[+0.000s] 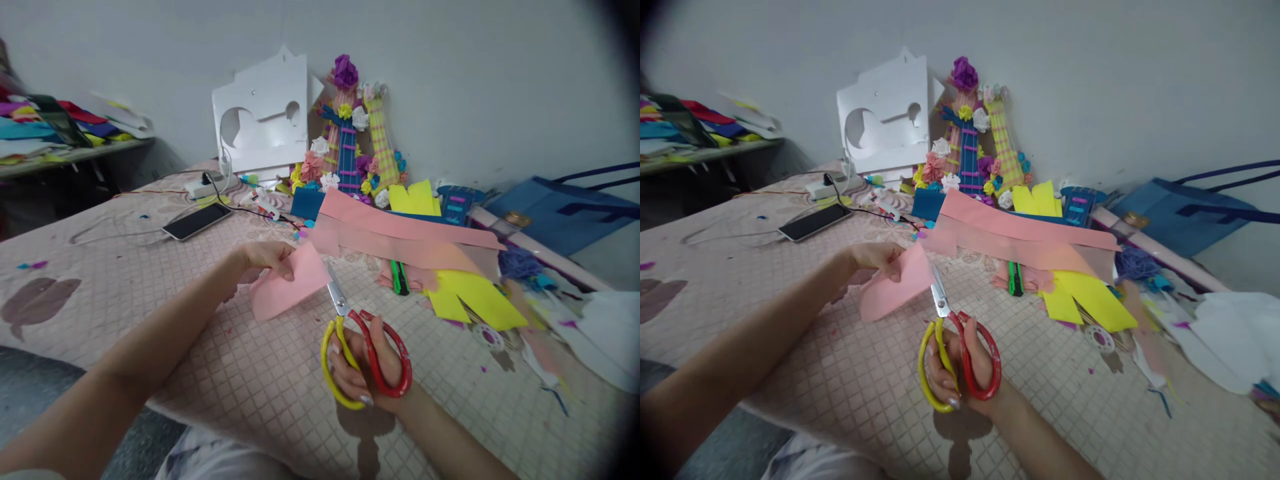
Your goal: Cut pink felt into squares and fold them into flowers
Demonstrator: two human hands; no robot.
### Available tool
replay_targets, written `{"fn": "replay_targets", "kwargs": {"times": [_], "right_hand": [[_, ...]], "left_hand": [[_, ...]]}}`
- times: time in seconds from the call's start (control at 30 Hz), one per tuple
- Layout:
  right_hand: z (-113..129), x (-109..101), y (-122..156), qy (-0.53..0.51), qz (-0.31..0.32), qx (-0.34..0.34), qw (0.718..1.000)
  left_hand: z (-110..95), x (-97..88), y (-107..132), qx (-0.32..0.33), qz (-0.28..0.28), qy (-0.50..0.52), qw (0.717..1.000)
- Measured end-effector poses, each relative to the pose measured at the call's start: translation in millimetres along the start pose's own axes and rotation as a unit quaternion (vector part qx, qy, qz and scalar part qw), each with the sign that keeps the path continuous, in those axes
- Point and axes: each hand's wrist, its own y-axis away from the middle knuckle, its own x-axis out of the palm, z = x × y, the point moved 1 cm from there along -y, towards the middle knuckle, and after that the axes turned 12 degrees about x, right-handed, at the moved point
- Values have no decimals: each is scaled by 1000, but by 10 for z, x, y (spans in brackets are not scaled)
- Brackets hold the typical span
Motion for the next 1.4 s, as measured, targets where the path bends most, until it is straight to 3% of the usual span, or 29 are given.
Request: {"fn": "replay_targets", "kwargs": {"times": [0.27,0.67,0.87,1.03,1.4], "right_hand": [[-5,-2,2,-27,20,-5,999],[-8,8,-8,-15,-19,-2,1000],[-14,24,1,-5,7,0,1000],[-29,12,0,5,4,8,1000],[-10,-5,-3,5,-14,2,1000]], "left_hand": [[-15,-25,28,0,5,14,1000],[-1,-39,30,6,7,18,1000],[-47,32,4,-17,1,-12,1000],[-74,72,-1,-1,15,-10,1000],[-24,16,20,-4,17,-7,1000]]}}
